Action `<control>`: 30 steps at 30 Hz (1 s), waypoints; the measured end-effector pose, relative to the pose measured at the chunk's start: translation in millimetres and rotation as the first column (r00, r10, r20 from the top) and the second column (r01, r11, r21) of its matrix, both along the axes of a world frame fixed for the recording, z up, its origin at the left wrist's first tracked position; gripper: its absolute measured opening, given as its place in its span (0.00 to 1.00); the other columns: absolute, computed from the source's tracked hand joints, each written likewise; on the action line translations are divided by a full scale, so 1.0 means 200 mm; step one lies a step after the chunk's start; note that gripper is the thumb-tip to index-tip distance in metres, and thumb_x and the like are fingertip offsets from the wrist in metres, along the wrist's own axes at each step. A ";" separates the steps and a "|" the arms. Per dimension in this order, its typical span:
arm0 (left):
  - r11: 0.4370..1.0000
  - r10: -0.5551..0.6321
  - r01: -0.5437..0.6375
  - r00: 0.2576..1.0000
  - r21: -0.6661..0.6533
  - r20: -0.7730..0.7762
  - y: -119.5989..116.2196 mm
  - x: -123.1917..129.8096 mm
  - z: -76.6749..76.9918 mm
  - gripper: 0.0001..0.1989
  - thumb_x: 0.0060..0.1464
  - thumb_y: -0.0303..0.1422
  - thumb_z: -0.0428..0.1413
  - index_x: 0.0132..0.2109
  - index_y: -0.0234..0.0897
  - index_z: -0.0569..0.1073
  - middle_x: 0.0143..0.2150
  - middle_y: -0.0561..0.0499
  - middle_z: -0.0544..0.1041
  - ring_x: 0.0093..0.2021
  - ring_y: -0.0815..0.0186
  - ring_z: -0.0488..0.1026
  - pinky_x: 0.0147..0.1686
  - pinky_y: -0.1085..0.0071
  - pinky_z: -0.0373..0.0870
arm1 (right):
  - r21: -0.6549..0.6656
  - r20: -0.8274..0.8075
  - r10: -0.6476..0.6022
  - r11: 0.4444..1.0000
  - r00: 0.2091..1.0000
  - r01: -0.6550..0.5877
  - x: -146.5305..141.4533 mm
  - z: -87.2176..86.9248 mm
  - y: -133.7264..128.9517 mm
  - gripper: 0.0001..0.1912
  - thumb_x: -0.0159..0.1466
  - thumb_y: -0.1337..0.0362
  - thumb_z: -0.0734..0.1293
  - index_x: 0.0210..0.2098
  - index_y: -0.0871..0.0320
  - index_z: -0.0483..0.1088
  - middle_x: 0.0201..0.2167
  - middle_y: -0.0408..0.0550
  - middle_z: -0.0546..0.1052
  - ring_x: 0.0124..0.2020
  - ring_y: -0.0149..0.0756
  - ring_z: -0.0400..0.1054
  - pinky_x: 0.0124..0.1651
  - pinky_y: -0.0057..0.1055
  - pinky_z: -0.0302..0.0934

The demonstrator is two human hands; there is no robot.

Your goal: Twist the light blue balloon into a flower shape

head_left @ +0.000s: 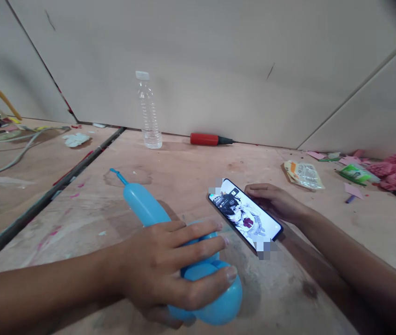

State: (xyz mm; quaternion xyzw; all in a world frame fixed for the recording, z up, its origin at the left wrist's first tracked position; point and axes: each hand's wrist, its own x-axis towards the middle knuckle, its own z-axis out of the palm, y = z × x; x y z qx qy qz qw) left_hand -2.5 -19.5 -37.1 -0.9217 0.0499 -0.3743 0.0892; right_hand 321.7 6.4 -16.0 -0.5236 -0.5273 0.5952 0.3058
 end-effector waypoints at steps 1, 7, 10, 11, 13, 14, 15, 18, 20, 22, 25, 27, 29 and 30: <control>1.000 0.002 -0.002 1.000 0.000 0.001 0.00 0.00 0.00 0.22 0.66 0.48 0.53 0.56 0.37 0.73 0.53 0.39 0.81 0.57 0.46 0.78 0.41 0.57 0.80 | -0.004 -0.003 0.002 1.000 1.000 -0.002 0.00 0.00 0.00 0.20 0.56 0.49 0.77 0.28 0.59 0.71 0.25 0.41 0.69 0.25 0.29 0.60 0.27 0.28 0.53; 1.000 0.003 -0.003 1.000 0.005 0.007 0.00 0.00 0.00 0.17 0.63 0.38 0.55 0.57 0.38 0.73 0.53 0.39 0.81 0.57 0.46 0.78 0.41 0.58 0.79 | -0.023 -0.033 0.011 1.000 0.999 -0.012 0.00 0.00 -0.01 0.21 0.55 0.49 0.78 0.27 0.59 0.71 0.25 0.41 0.69 0.26 0.29 0.62 0.28 0.27 0.56; 1.000 0.004 -0.004 1.000 0.009 0.005 0.00 0.00 -0.01 0.18 0.61 0.35 0.56 0.56 0.37 0.73 0.53 0.39 0.81 0.58 0.46 0.77 0.41 0.59 0.78 | -0.029 -0.043 0.012 0.999 0.999 -0.014 0.01 0.00 -0.01 0.21 0.55 0.50 0.79 0.29 0.60 0.71 0.26 0.40 0.70 0.27 0.28 0.63 0.29 0.26 0.57; 1.000 0.007 -0.007 1.000 0.008 -0.003 0.00 0.00 -0.01 0.18 0.61 0.36 0.56 0.56 0.38 0.73 0.54 0.40 0.81 0.58 0.46 0.76 0.41 0.59 0.78 | -0.030 -0.046 0.014 0.999 0.999 -0.016 0.01 0.00 -0.01 0.20 0.56 0.50 0.79 0.29 0.60 0.71 0.26 0.40 0.70 0.27 0.28 0.64 0.29 0.26 0.57; 1.000 0.013 -0.013 1.000 0.004 -0.011 0.00 0.00 0.00 0.18 0.62 0.39 0.55 0.56 0.38 0.73 0.54 0.40 0.80 0.59 0.46 0.76 0.41 0.59 0.78 | -0.029 -0.049 0.022 0.999 0.999 -0.023 0.01 0.00 -0.01 0.20 0.56 0.51 0.78 0.28 0.59 0.71 0.25 0.40 0.69 0.26 0.28 0.63 0.28 0.26 0.56; 1.000 0.015 -0.015 1.000 0.003 -0.013 0.00 0.00 0.00 0.18 0.63 0.40 0.54 0.56 0.38 0.73 0.54 0.40 0.80 0.59 0.46 0.76 0.40 0.59 0.78 | -0.029 -0.049 0.027 0.999 0.998 -0.029 0.01 0.00 -0.01 0.20 0.56 0.51 0.78 0.27 0.59 0.70 0.25 0.40 0.69 0.26 0.28 0.63 0.28 0.26 0.56; 1.000 0.017 -0.017 1.000 0.003 -0.010 0.00 0.00 0.00 0.18 0.64 0.42 0.53 0.56 0.39 0.74 0.54 0.40 0.80 0.58 0.46 0.76 0.40 0.59 0.78 | -0.028 -0.048 0.033 0.999 0.998 -0.034 0.02 0.00 -0.01 0.20 0.57 0.51 0.78 0.27 0.59 0.70 0.25 0.40 0.69 0.25 0.28 0.63 0.28 0.26 0.56; 1.000 0.021 -0.021 1.000 0.008 -0.001 0.00 0.00 0.00 0.18 0.63 0.41 0.54 0.55 0.38 0.74 0.53 0.40 0.81 0.58 0.46 0.76 0.37 0.60 0.77 | -0.027 -0.049 0.044 0.999 0.998 -0.045 0.03 0.00 0.00 0.21 0.56 0.50 0.78 0.27 0.59 0.70 0.25 0.40 0.68 0.25 0.28 0.62 0.27 0.26 0.56; 1.000 0.017 -0.017 1.000 0.012 -0.005 0.00 0.00 -0.01 0.18 0.62 0.41 0.55 0.55 0.38 0.74 0.53 0.40 0.81 0.59 0.46 0.76 0.37 0.61 0.77 | -0.024 -0.052 0.051 0.998 0.997 -0.052 0.03 -0.01 0.00 0.21 0.56 0.50 0.79 0.27 0.59 0.70 0.25 0.40 0.68 0.25 0.28 0.62 0.28 0.26 0.56; 1.000 0.015 -0.015 1.000 0.012 -0.009 0.00 0.00 -0.01 0.19 0.62 0.43 0.55 0.55 0.39 0.74 0.53 0.40 0.80 0.59 0.46 0.76 0.38 0.61 0.77 | -0.024 -0.054 0.062 0.998 0.997 -0.063 0.03 -0.01 -0.01 0.21 0.56 0.50 0.78 0.27 0.59 0.70 0.25 0.40 0.68 0.25 0.28 0.62 0.28 0.26 0.55; 1.000 0.007 -0.007 1.000 0.006 -0.002 0.00 0.00 -0.01 0.22 0.62 0.49 0.56 0.55 0.38 0.74 0.54 0.40 0.80 0.57 0.45 0.77 0.37 0.60 0.77 | -0.026 -0.056 0.078 0.996 0.995 -0.079 0.03 -0.01 -0.01 0.21 0.56 0.49 0.78 0.28 0.59 0.71 0.24 0.40 0.68 0.25 0.28 0.62 0.27 0.26 0.55; 1.000 -0.003 0.003 1.000 -0.003 -0.004 0.00 0.00 -0.01 0.23 0.62 0.50 0.56 0.55 0.38 0.74 0.54 0.39 0.80 0.57 0.45 0.77 0.38 0.59 0.78 | -0.026 -0.058 0.085 0.996 0.995 -0.087 0.03 -0.01 -0.01 0.22 0.56 0.48 0.78 0.27 0.59 0.70 0.24 0.40 0.67 0.25 0.28 0.61 0.27 0.27 0.54; 1.000 -0.010 0.010 1.000 -0.008 -0.005 0.00 0.00 -0.01 0.23 0.62 0.49 0.56 0.55 0.38 0.74 0.54 0.39 0.80 0.57 0.45 0.77 0.39 0.58 0.78 | -0.023 -0.060 0.093 0.995 0.994 -0.094 0.02 -0.01 -0.01 0.23 0.55 0.48 0.79 0.26 0.59 0.69 0.23 0.39 0.67 0.24 0.28 0.59 0.27 0.27 0.52; 1.000 -0.009 0.009 1.000 -0.006 -0.004 0.00 0.00 -0.01 0.23 0.63 0.49 0.56 0.55 0.38 0.74 0.53 0.39 0.80 0.58 0.45 0.77 0.39 0.58 0.78 | -0.021 -0.060 0.097 0.995 0.993 -0.099 0.02 -0.01 -0.01 0.23 0.55 0.47 0.79 0.26 0.59 0.69 0.23 0.39 0.66 0.24 0.28 0.59 0.27 0.27 0.52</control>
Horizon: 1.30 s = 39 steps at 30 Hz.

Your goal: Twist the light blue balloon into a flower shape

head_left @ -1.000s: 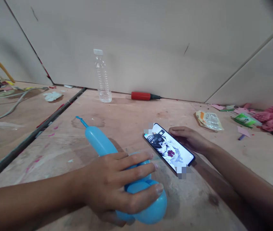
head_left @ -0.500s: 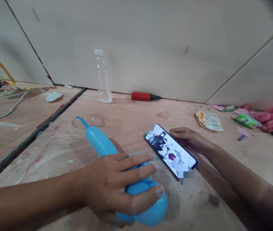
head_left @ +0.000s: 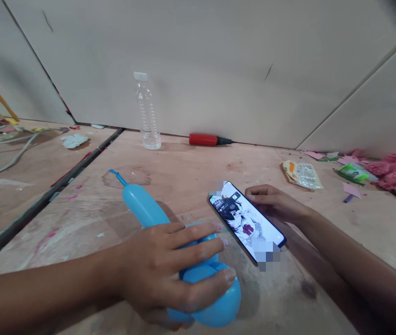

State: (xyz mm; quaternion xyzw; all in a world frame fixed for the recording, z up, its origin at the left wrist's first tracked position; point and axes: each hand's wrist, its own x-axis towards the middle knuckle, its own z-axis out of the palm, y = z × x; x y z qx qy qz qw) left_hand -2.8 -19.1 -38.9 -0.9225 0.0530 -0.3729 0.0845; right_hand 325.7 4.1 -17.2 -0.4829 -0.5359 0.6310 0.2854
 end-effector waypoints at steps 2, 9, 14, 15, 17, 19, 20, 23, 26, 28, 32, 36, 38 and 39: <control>1.000 0.005 -0.005 1.000 0.003 -0.004 0.00 0.00 0.00 0.24 0.64 0.51 0.55 0.55 0.38 0.74 0.53 0.39 0.80 0.58 0.45 0.76 0.40 0.58 0.79 | 0.004 -0.001 0.009 1.000 1.000 -0.009 -0.01 0.00 0.00 0.24 0.54 0.47 0.79 0.25 0.59 0.68 0.22 0.38 0.66 0.24 0.27 0.58 0.27 0.27 0.51; 1.000 -0.007 0.007 1.000 -0.010 -0.015 0.00 0.00 0.00 0.32 0.63 0.59 0.51 0.57 0.37 0.74 0.53 0.37 0.80 0.57 0.44 0.77 0.40 0.57 0.79 | 0.006 0.004 0.014 1.000 1.000 -0.014 -0.02 0.02 -0.01 0.25 0.53 0.46 0.79 0.24 0.58 0.68 0.21 0.38 0.67 0.23 0.27 0.58 0.26 0.27 0.50; 1.000 -0.004 0.004 1.000 -0.007 -0.013 0.00 0.00 0.01 0.27 0.65 0.54 0.51 0.56 0.38 0.73 0.53 0.39 0.81 0.58 0.45 0.77 0.41 0.58 0.80 | -0.004 0.019 0.006 1.000 1.000 -0.006 -0.02 0.02 -0.01 0.25 0.53 0.46 0.79 0.24 0.58 0.69 0.21 0.39 0.68 0.23 0.28 0.60 0.26 0.27 0.53; 1.000 -0.012 0.012 1.000 -0.006 -0.015 0.00 0.00 0.01 0.26 0.66 0.53 0.52 0.57 0.37 0.73 0.53 0.38 0.81 0.58 0.45 0.77 0.41 0.57 0.80 | -0.005 0.028 0.001 1.000 1.000 -0.001 -0.02 0.02 -0.01 0.25 0.53 0.45 0.79 0.24 0.58 0.69 0.22 0.39 0.68 0.23 0.28 0.61 0.27 0.27 0.53; 1.000 -0.026 0.026 0.999 -0.004 -0.019 0.00 0.00 0.01 0.25 0.65 0.52 0.52 0.57 0.37 0.73 0.53 0.38 0.81 0.58 0.44 0.77 0.42 0.56 0.80 | -0.004 0.053 -0.017 1.000 0.998 0.017 -0.02 0.02 0.00 0.25 0.54 0.44 0.78 0.25 0.59 0.71 0.22 0.41 0.70 0.24 0.29 0.63 0.27 0.27 0.55; 1.000 -0.018 0.018 1.000 -0.002 -0.019 0.00 0.00 0.01 0.25 0.65 0.52 0.53 0.56 0.37 0.73 0.53 0.38 0.81 0.58 0.44 0.77 0.41 0.57 0.80 | 0.003 0.086 -0.044 0.999 0.995 0.044 -0.03 0.02 0.00 0.24 0.56 0.44 0.76 0.26 0.60 0.72 0.24 0.43 0.72 0.25 0.29 0.65 0.28 0.26 0.56; 1.000 -0.013 0.013 1.000 -0.001 -0.021 0.01 0.00 0.01 0.25 0.65 0.52 0.53 0.56 0.37 0.73 0.53 0.38 0.81 0.58 0.44 0.77 0.41 0.57 0.80 | 0.007 0.104 -0.057 0.998 0.993 0.057 -0.03 0.02 0.01 0.23 0.56 0.45 0.76 0.27 0.60 0.73 0.25 0.44 0.73 0.26 0.30 0.66 0.28 0.26 0.56; 1.000 -0.018 0.018 1.000 0.007 -0.017 0.01 0.00 0.02 0.27 0.66 0.54 0.52 0.56 0.37 0.73 0.53 0.38 0.81 0.58 0.44 0.77 0.39 0.58 0.79 | 0.029 0.151 -0.098 0.995 0.984 0.095 -0.05 0.01 0.00 0.19 0.54 0.50 0.77 0.29 0.60 0.75 0.25 0.44 0.74 0.25 0.30 0.66 0.26 0.25 0.54; 0.999 -0.034 0.034 0.999 0.008 -0.004 0.01 0.01 0.02 0.29 0.66 0.55 0.49 0.57 0.35 0.72 0.53 0.36 0.80 0.56 0.43 0.78 0.39 0.56 0.79 | 0.067 0.191 -0.154 0.987 0.969 0.144 -0.07 0.00 0.00 0.17 0.53 0.52 0.76 0.30 0.60 0.75 0.25 0.44 0.75 0.24 0.29 0.66 0.26 0.25 0.54; 0.999 -0.042 0.042 0.999 0.004 -0.003 0.01 0.01 0.02 0.29 0.67 0.55 0.48 0.57 0.34 0.72 0.53 0.36 0.80 0.56 0.43 0.78 0.41 0.55 0.80 | 0.105 0.225 -0.209 0.976 0.952 0.190 -0.07 -0.01 0.00 0.16 0.54 0.52 0.75 0.30 0.60 0.75 0.24 0.44 0.74 0.24 0.30 0.66 0.25 0.26 0.55; 1.000 -0.022 0.022 1.000 0.013 -0.014 0.01 0.01 0.02 0.25 0.66 0.51 0.51 0.57 0.35 0.72 0.53 0.38 0.81 0.56 0.44 0.78 0.42 0.55 0.80 | 0.224 0.323 -0.332 0.937 0.886 0.269 -0.04 -0.03 0.03 0.12 0.57 0.55 0.70 0.30 0.58 0.74 0.21 0.42 0.71 0.21 0.30 0.64 0.24 0.27 0.56; 1.000 -0.023 0.023 0.999 0.012 -0.037 0.01 0.00 0.02 0.23 0.66 0.47 0.52 0.58 0.36 0.71 0.54 0.37 0.81 0.56 0.44 0.78 0.43 0.55 0.81 | 0.399 0.458 -0.447 0.876 0.768 0.272 0.01 -0.03 0.06 0.12 0.61 0.57 0.67 0.26 0.58 0.73 0.21 0.46 0.73 0.20 0.35 0.65 0.25 0.32 0.60; 0.999 -0.042 0.042 0.999 0.004 -0.035 0.01 0.00 0.02 0.24 0.65 0.48 0.52 0.59 0.36 0.71 0.53 0.37 0.81 0.55 0.44 0.79 0.45 0.53 0.81 | 0.521 0.496 -0.516 0.820 0.698 0.237 0.03 -0.02 0.06 0.10 0.61 0.58 0.67 0.28 0.57 0.75 0.26 0.49 0.77 0.26 0.40 0.70 0.31 0.36 0.64; 0.999 -0.042 0.043 0.999 0.002 -0.033 0.01 0.00 0.02 0.25 0.65 0.49 0.52 0.59 0.35 0.71 0.53 0.36 0.81 0.55 0.44 0.79 0.45 0.53 0.81 | 0.574 0.498 -0.545 0.790 0.675 0.214 0.03 -0.02 0.06 0.08 0.61 0.59 0.68 0.32 0.56 0.76 0.32 0.50 0.79 0.32 0.43 0.72 0.37 0.38 0.66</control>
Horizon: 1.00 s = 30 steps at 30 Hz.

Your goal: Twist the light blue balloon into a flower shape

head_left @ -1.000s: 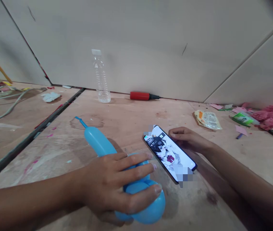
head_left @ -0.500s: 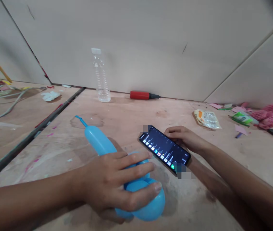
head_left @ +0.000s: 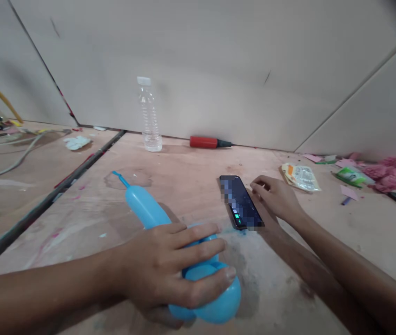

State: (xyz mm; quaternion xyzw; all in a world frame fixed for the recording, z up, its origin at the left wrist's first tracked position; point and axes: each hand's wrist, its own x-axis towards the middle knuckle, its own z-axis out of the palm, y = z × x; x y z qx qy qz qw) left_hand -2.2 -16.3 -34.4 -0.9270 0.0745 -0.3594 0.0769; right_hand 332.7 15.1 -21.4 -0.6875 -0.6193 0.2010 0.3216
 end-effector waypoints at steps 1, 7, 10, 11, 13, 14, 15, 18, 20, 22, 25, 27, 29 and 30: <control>1.000 0.001 -0.001 1.000 -0.001 0.001 0.00 0.00 0.00 0.26 0.65 0.49 0.52 0.59 0.35 0.71 0.53 0.36 0.82 0.55 0.44 0.79 0.46 0.53 0.81 | 0.056 0.040 0.018 0.998 0.999 -0.020 0.00 0.00 -0.01 0.08 0.61 0.60 0.68 0.36 0.55 0.77 0.39 0.51 0.80 0.40 0.46 0.73 0.45 0.42 0.67; 0.999 0.032 -0.032 0.999 0.001 -0.012 0.00 0.00 0.00 0.26 0.65 0.48 0.49 0.60 0.35 0.70 0.55 0.36 0.82 0.55 0.45 0.79 0.49 0.52 0.80 | 0.223 0.295 0.260 0.917 0.919 -0.331 -0.04 -0.06 -0.04 0.21 0.72 0.55 0.60 0.60 0.50 0.72 0.67 0.54 0.65 0.70 0.52 0.57 0.72 0.55 0.50; 0.995 0.100 -0.100 0.994 -0.003 -0.050 0.00 0.00 0.00 0.27 0.63 0.48 0.52 0.61 0.34 0.68 0.57 0.34 0.80 0.55 0.42 0.79 0.47 0.52 0.80 | 0.197 0.323 0.260 0.922 0.910 -0.333 -0.04 -0.09 -0.04 0.22 0.73 0.53 0.60 0.62 0.49 0.70 0.69 0.55 0.62 0.71 0.53 0.55 0.72 0.57 0.50; 0.992 0.126 -0.127 0.990 -0.005 -0.068 0.00 0.00 0.01 0.29 0.62 0.48 0.53 0.62 0.33 0.68 0.58 0.33 0.80 0.56 0.41 0.78 0.46 0.52 0.80 | 0.192 0.330 0.257 0.924 0.908 -0.331 -0.04 -0.10 -0.03 0.22 0.73 0.53 0.60 0.63 0.50 0.70 0.69 0.56 0.61 0.71 0.54 0.55 0.72 0.58 0.50; 0.987 0.158 -0.160 0.982 -0.019 -0.099 0.00 -0.01 0.00 0.32 0.62 0.51 0.53 0.63 0.33 0.66 0.59 0.31 0.78 0.57 0.38 0.77 0.44 0.52 0.80 | 0.186 0.342 0.248 0.928 0.906 -0.324 -0.03 -0.11 -0.02 0.23 0.73 0.51 0.60 0.62 0.52 0.70 0.69 0.57 0.61 0.72 0.55 0.55 0.72 0.59 0.49; 0.985 0.169 -0.173 0.979 -0.029 -0.113 0.00 -0.01 0.00 0.33 0.61 0.52 0.53 0.64 0.33 0.65 0.60 0.30 0.77 0.58 0.37 0.76 0.44 0.51 0.80 | 0.177 0.349 0.244 0.931 0.905 -0.319 -0.03 -0.12 -0.02 0.23 0.73 0.50 0.60 0.62 0.52 0.71 0.69 0.58 0.61 0.72 0.55 0.55 0.72 0.59 0.48; 0.982 0.178 -0.184 0.975 -0.036 -0.129 0.00 -0.01 0.00 0.35 0.61 0.53 0.53 0.65 0.33 0.63 0.61 0.30 0.77 0.58 0.36 0.76 0.43 0.50 0.79 | 0.166 0.354 0.240 0.935 0.904 -0.314 -0.03 -0.12 -0.01 0.24 0.73 0.50 0.59 0.61 0.53 0.71 0.69 0.58 0.62 0.71 0.56 0.55 0.72 0.60 0.48; 0.978 0.188 -0.200 0.967 -0.054 -0.174 0.00 -0.01 -0.01 0.37 0.61 0.53 0.53 0.68 0.33 0.60 0.63 0.28 0.74 0.59 0.33 0.75 0.43 0.49 0.79 | 0.161 0.338 0.216 0.945 0.916 -0.283 -0.04 -0.10 -0.01 0.26 0.73 0.48 0.58 0.63 0.53 0.68 0.68 0.58 0.63 0.71 0.56 0.56 0.73 0.61 0.49; 0.977 0.186 -0.203 0.964 -0.072 -0.190 -0.01 -0.01 0.00 0.38 0.61 0.52 0.53 0.69 0.32 0.59 0.63 0.28 0.74 0.60 0.34 0.74 0.44 0.49 0.79 | 0.174 0.328 0.200 0.948 0.923 -0.268 -0.07 -0.06 -0.04 0.29 0.72 0.46 0.59 0.67 0.52 0.62 0.68 0.58 0.63 0.72 0.55 0.55 0.73 0.60 0.50; 0.971 0.194 -0.219 0.958 -0.101 -0.209 -0.01 -0.01 0.02 0.39 0.61 0.51 0.54 0.70 0.31 0.57 0.64 0.28 0.73 0.61 0.34 0.72 0.49 0.48 0.78 | 0.148 0.365 0.231 0.942 0.902 -0.301 -0.11 0.00 -0.10 0.35 0.70 0.44 0.62 0.71 0.51 0.56 0.71 0.59 0.60 0.73 0.56 0.54 0.72 0.60 0.51; 0.951 0.221 -0.267 0.939 -0.155 -0.263 -0.03 -0.02 0.07 0.45 0.55 0.48 0.60 0.72 0.31 0.54 0.66 0.29 0.70 0.65 0.35 0.68 0.58 0.45 0.73 | 0.020 0.489 0.395 0.886 0.777 -0.463 -0.17 0.07 -0.19 0.45 0.63 0.45 0.71 0.74 0.48 0.52 0.76 0.57 0.53 0.76 0.59 0.49 0.73 0.60 0.52; 0.935 0.230 -0.295 0.927 -0.197 -0.298 -0.04 -0.02 0.11 0.47 0.52 0.46 0.62 0.72 0.33 0.53 0.67 0.30 0.68 0.67 0.36 0.65 0.62 0.44 0.70 | -0.035 0.536 0.452 0.856 0.713 -0.516 -0.18 0.08 -0.23 0.48 0.61 0.47 0.73 0.74 0.47 0.51 0.77 0.56 0.52 0.76 0.60 0.47 0.73 0.60 0.52; 0.917 0.236 -0.320 0.916 -0.237 -0.325 -0.07 -0.03 0.14 0.46 0.51 0.44 0.63 0.71 0.34 0.53 0.66 0.31 0.68 0.68 0.38 0.63 0.64 0.44 0.67 | -0.051 0.559 0.442 0.863 0.701 -0.503 -0.16 0.07 -0.22 0.48 0.61 0.47 0.73 0.74 0.48 0.53 0.77 0.58 0.52 0.76 0.63 0.48 0.72 0.63 0.53; 0.908 0.236 -0.329 0.912 -0.257 -0.335 -0.08 -0.03 0.15 0.45 0.51 0.43 0.63 0.71 0.35 0.54 0.66 0.32 0.68 0.68 0.39 0.63 0.65 0.45 0.67 | -0.050 0.571 0.424 0.873 0.703 -0.486 -0.15 0.06 -0.21 0.47 0.61 0.46 0.72 0.74 0.49 0.54 0.77 0.59 0.53 0.76 0.64 0.48 0.71 0.64 0.53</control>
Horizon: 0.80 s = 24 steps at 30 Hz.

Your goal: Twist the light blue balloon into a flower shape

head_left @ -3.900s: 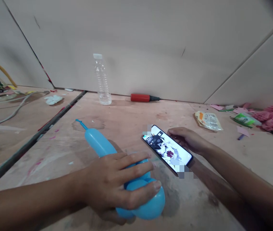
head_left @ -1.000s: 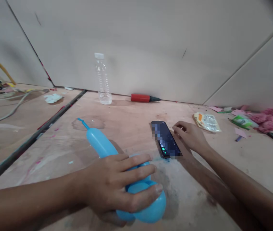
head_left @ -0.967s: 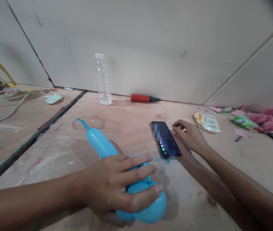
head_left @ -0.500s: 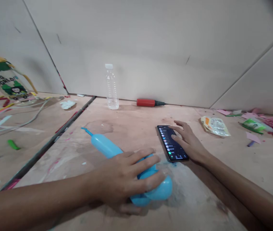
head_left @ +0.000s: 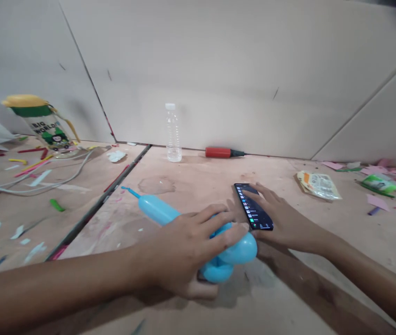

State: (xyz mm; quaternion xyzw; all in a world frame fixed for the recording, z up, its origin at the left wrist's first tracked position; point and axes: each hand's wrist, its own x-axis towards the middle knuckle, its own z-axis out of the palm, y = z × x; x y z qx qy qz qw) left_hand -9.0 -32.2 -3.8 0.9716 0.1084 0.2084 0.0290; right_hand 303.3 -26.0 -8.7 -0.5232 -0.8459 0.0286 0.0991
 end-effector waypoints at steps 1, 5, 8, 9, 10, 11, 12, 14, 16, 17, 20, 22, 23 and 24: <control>1.000 0.009 -0.009 1.000 -0.025 -0.003 -0.01 0.00 0.01 0.44 0.51 0.42 0.63 0.70 0.35 0.55 0.66 0.33 0.68 0.68 0.40 0.62 0.65 0.45 0.67 | 0.017 0.008 -0.024 1.000 1.000 0.024 0.01 -0.01 0.02 0.46 0.61 0.45 0.72 0.73 0.50 0.56 0.76 0.60 0.53 0.75 0.66 0.49 0.71 0.66 0.53; 0.982 0.097 -0.090 0.995 -0.163 0.034 -0.06 -0.02 0.04 0.42 0.50 0.36 0.63 0.68 0.40 0.55 0.65 0.38 0.68 0.68 0.45 0.62 0.63 0.47 0.69 | 0.122 -0.068 -0.162 0.978 0.984 0.170 -0.01 -0.01 0.08 0.38 0.62 0.53 0.70 0.69 0.55 0.61 0.74 0.63 0.58 0.75 0.69 0.47 0.71 0.68 0.49; 0.934 0.251 -0.204 0.959 -0.292 0.131 -0.09 0.00 0.05 0.42 0.51 0.35 0.64 0.68 0.45 0.53 0.65 0.41 0.68 0.65 0.48 0.66 0.59 0.49 0.72 | 0.028 -0.312 -0.045 0.998 0.949 0.057 -0.14 0.04 0.00 0.34 0.63 0.60 0.68 0.68 0.53 0.61 0.71 0.59 0.62 0.73 0.62 0.54 0.71 0.63 0.52; 0.914 0.306 -0.240 0.937 -0.329 0.169 -0.09 0.00 0.06 0.42 0.52 0.35 0.64 0.68 0.45 0.53 0.64 0.41 0.68 0.64 0.48 0.67 0.58 0.49 0.73 | -0.086 -0.420 0.010 0.995 0.908 -0.051 -0.19 0.06 -0.05 0.33 0.64 0.61 0.67 0.68 0.51 0.61 0.70 0.55 0.65 0.70 0.56 0.60 0.69 0.58 0.58; 0.895 0.353 -0.262 0.911 -0.361 0.213 -0.09 0.01 0.06 0.41 0.53 0.36 0.65 0.68 0.46 0.53 0.64 0.41 0.67 0.63 0.48 0.68 0.57 0.49 0.73 | -0.196 -0.528 0.025 0.969 0.849 -0.150 -0.25 0.08 -0.10 0.30 0.65 0.63 0.67 0.66 0.49 0.63 0.66 0.52 0.70 0.65 0.52 0.66 0.65 0.53 0.64; 0.885 0.378 -0.263 0.887 -0.383 0.264 -0.09 0.02 0.07 0.41 0.54 0.37 0.65 0.68 0.46 0.52 0.65 0.41 0.66 0.63 0.48 0.68 0.58 0.49 0.72 | -0.271 -0.627 0.018 0.932 0.779 -0.240 -0.31 0.10 -0.15 0.26 0.66 0.65 0.65 0.63 0.49 0.66 0.62 0.50 0.73 0.60 0.49 0.71 0.60 0.50 0.69; 0.892 0.370 -0.235 0.870 -0.387 0.325 -0.09 0.03 0.08 0.42 0.54 0.37 0.65 0.69 0.46 0.52 0.65 0.41 0.66 0.64 0.47 0.68 0.60 0.48 0.71 | -0.302 -0.703 -0.003 0.907 0.711 -0.295 -0.36 0.11 -0.20 0.22 0.67 0.65 0.65 0.60 0.50 0.68 0.58 0.49 0.76 0.55 0.47 0.73 0.56 0.47 0.71; 0.934 0.266 -0.112 0.850 -0.338 0.455 -0.08 0.05 0.08 0.43 0.54 0.36 0.65 0.70 0.47 0.51 0.66 0.40 0.64 0.66 0.45 0.65 0.64 0.45 0.66 | -0.259 -0.795 -0.024 0.917 0.607 -0.303 -0.43 0.13 -0.26 0.17 0.69 0.63 0.65 0.57 0.52 0.69 0.50 0.49 0.79 0.46 0.43 0.76 0.47 0.42 0.74; 0.971 0.112 0.027 0.825 -0.236 0.554 -0.05 0.05 0.08 0.45 0.52 0.33 0.66 0.70 0.49 0.51 0.67 0.40 0.63 0.69 0.43 0.61 0.67 0.42 0.62 | -0.187 -0.803 -0.001 0.950 0.596 -0.249 -0.45 0.13 -0.28 0.16 0.70 0.61 0.67 0.56 0.51 0.68 0.49 0.49 0.78 0.43 0.40 0.76 0.41 0.37 0.75; 0.979 0.046 0.077 0.819 -0.189 0.573 -0.04 0.05 0.08 0.46 0.51 0.31 0.66 0.71 0.50 0.51 0.67 0.40 0.62 0.71 0.43 0.59 0.68 0.41 0.60 | -0.139 -0.790 0.027 0.965 0.613 -0.222 -0.44 0.13 -0.29 0.17 0.69 0.61 0.68 0.57 0.50 0.67 0.51 0.49 0.77 0.44 0.40 0.76 0.39 0.36 0.75; 0.987 -0.032 0.115 0.830 -0.115 0.557 0.00 0.02 0.05 0.48 0.51 0.28 0.66 0.72 0.51 0.51 0.73 0.39 0.55 0.75 0.42 0.51 0.70 0.39 0.57 | 0.101 -0.702 0.176 0.984 0.690 -0.148 -0.41 0.13 -0.28 0.21 0.66 0.67 0.70 0.57 0.46 0.65 0.57 0.50 0.73 0.53 0.44 0.73 0.39 0.34 0.75; 0.987 0.000 0.086 0.848 -0.138 0.530 -0.01 0.01 0.03 0.47 0.52 0.34 0.70 0.72 0.52 0.53 0.77 0.40 0.48 0.78 0.39 0.44 0.71 0.36 0.52 | 0.296 -0.589 0.264 0.950 0.764 -0.100 -0.38 0.12 -0.27 0.24 0.64 0.71 0.69 0.57 0.45 0.65 0.60 0.51 0.70 0.58 0.48 0.70 0.40 0.37 0.75; 0.981 0.038 0.070 0.846 -0.182 0.532 -0.01 0.00 0.01 0.48 0.51 0.40 0.72 0.71 0.52 0.54 0.78 0.40 0.46 0.78 0.38 0.42 0.71 0.35 0.50 | 0.370 -0.523 0.275 0.926 0.807 -0.075 -0.37 0.11 -0.27 0.25 0.63 0.72 0.69 0.57 0.45 0.65 0.60 0.52 0.70 0.59 0.50 0.70 0.40 0.39 0.75; 0.966 0.088 0.062 0.835 -0.251 0.544 -0.02 0.00 0.00 0.50 0.49 0.46 0.73 0.71 0.52 0.54 0.78 0.40 0.45 0.78 0.37 0.42 0.71 0.35 0.51 | 0.421 -0.460 0.264 0.905 0.848 -0.054 -0.37 0.10 -0.26 0.26 0.62 0.72 0.68 0.57 0.45 0.64 0.60 0.53 0.69 0.58 0.52 0.70 0.40 0.40 0.75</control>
